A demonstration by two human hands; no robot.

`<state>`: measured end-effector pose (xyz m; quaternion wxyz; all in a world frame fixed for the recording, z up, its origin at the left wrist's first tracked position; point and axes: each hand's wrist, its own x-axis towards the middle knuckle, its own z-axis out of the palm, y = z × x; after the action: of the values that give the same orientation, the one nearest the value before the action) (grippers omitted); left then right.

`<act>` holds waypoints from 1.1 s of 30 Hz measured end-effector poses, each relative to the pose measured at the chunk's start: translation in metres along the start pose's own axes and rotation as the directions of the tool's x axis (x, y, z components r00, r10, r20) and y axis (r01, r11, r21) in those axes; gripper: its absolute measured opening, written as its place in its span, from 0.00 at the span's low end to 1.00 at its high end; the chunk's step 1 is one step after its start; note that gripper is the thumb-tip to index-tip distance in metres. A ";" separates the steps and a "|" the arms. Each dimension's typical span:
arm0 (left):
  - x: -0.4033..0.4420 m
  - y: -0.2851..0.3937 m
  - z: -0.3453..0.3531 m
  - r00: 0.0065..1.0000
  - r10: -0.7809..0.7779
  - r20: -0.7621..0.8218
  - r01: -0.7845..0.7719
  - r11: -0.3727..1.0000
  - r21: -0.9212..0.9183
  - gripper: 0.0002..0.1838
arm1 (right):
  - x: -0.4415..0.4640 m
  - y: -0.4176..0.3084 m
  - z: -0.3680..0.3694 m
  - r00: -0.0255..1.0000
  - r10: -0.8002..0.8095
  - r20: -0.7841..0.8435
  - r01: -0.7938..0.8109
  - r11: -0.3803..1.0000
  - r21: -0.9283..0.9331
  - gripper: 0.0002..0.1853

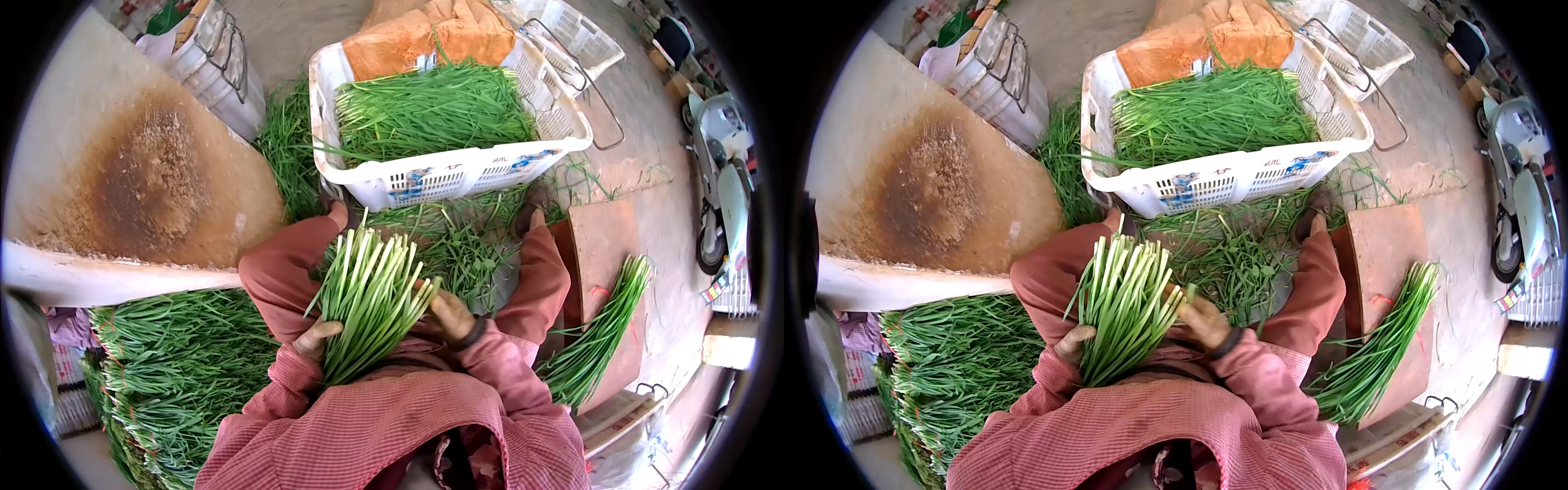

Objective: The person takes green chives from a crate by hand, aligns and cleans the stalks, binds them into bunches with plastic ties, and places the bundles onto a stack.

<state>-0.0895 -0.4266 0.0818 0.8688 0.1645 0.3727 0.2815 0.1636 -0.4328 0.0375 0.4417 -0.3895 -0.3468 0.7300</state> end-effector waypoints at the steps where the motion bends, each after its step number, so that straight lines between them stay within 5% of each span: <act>1: 0.004 0.001 -0.007 1.000 -0.004 0.000 0.004 1.000 0.014 0.37 | 0.012 -0.005 0.025 1.000 -0.004 -0.024 0.008 0.988 0.157 0.36; 3: 0.016 0.013 -0.007 0.996 -0.050 0.077 0.036 0.984 0.177 0.39 | 0.041 -0.021 0.054 0.881 0.292 -0.373 -0.207 0.945 0.251 0.27; 5: 0.014 0.020 0.012 0.993 0.067 0.102 -0.079 0.989 0.121 0.41 | 0.055 -0.040 0.069 0.999 -0.052 0.000 0.041 0.795 0.605 0.22; 7: 0.019 0.019 0.004 0.970 0.126 0.208 -0.178 0.951 0.253 0.42 | 0.060 -0.058 0.088 0.981 -0.164 -0.105 0.194 0.793 0.578 0.17; 8: 0.031 0.018 0.003 0.890 0.196 0.413 -0.343 0.883 0.320 0.40 | 0.062 -0.056 0.088 0.978 -0.189 -0.092 0.209 0.825 0.525 0.16; 9: 0.031 0.013 0.001 0.889 0.200 0.411 -0.346 0.882 0.321 0.40 | 0.064 -0.051 0.085 0.972 -0.216 -0.086 0.231 0.852 0.470 0.15; 10: 0.031 0.006 0.000 0.895 0.052 0.443 -0.151 0.970 0.191 0.39 | 0.064 -0.045 0.079 0.974 -0.184 -0.136 0.221 0.909 0.354 0.13; 11: 0.030 0.004 0.006 0.865 -0.092 0.493 0.069 0.996 0.065 0.38 | 0.072 -0.041 0.055 0.957 -0.287 -0.043 0.289 0.956 0.049 0.12; 13: 0.035 -0.007 -0.003 0.877 -0.074 0.474 0.070 0.997 0.025 0.35 | 0.077 -0.048 0.026 0.903 -0.376 -0.206 0.377 0.926 -0.036 0.14; 15: 0.031 -0.002 0.007 0.947 0.009 0.322 -0.065 0.984 0.164 0.34 | 0.051 -0.098 0.013 0.750 -0.571 -0.335 0.340 0.767 -0.544 0.19; 17: 0.028 0.000 0.017 0.948 0.069 0.310 -0.117 0.983 0.139 0.33 | 0.022 -0.118 0.018 0.618 -0.786 -0.012 0.272 0.228 -0.935 0.25; 18: 0.026 0.000 0.022 0.964 0.094 0.249 -0.144 0.971 0.191 0.31 | 0.015 -0.125 0.025 0.622 -0.749 0.230 0.373 0.025 -0.927 0.29; 19: 0.026 0.001 0.027 0.974 0.122 0.190 -0.168 0.955 0.246 0.29 | 0.008 -0.121 0.037 0.669 -0.683 0.294 0.349 -0.061 -0.935 0.25; 21: 0.030 0.000 0.036 0.967 0.158 0.201 -0.201 0.956 0.215 0.28 | -0.001 -0.109 0.051 0.815 -0.513 0.271 0.284 -0.055 -0.957 0.21; 25: 0.033 -0.013 0.025 0.970 0.202 0.133 -0.227 0.949 0.218 0.32 | 0.024 -0.093 0.031 0.550 -0.742 0.384 0.391 -0.177 -0.903 0.11; 26: 0.032 -0.014 0.023 0.955 0.261 0.139 -0.292 0.903 0.315 0.33 | 0.031 -0.102 0.025 0.555 -0.829 0.070 0.495 0.262 -0.828 0.09; 27: 0.031 -0.015 0.022 0.937 0.315 0.152 -0.349 0.844 0.407 0.34 | 0.037 -0.115 0.018 0.602 -0.760 -0.245 0.559 0.620 -0.551 0.09; 28: 0.026 -0.011 0.028 0.963 0.257 0.085 -0.269 0.868 0.418 0.36 | 0.032 -0.138 0.004 0.704 -0.535 -0.467 0.266 0.808 -0.525 0.10; 29: 0.023 -0.010 0.034 0.962 0.256 0.091 -0.270 0.868 0.417 0.36 | 0.050 -0.139 -0.041 0.499 -0.832 -0.244 0.080 0.325 -0.942 0.13; 30: 0.021 -0.009 0.039 0.961 0.252 0.115 -0.277 0.891 0.359 0.35 | 0.065 -0.136 -0.084 0.527 -0.850 -0.018 -0.181 -0.091 -0.979 0.20; 32: 0.024 -0.008 0.044 0.945 0.250 0.212 -0.307 0.901 0.307 0.35 | 0.071 -0.150 -0.061 0.897 -0.429 -0.106 0.157 0.533 -0.832 0.38; 33: 0.026 -0.007 0.042 0.944 0.248 0.219 -0.308 0.901 0.305 0.35 | 0.073 -0.156 -0.050 0.976 -0.169 -0.137 0.048 0.781 -0.622 0.47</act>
<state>-0.0408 -0.4194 0.0917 0.8080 0.3854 0.3102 0.3199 0.2433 -0.3000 0.1286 0.3623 -0.5575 -0.5448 0.5110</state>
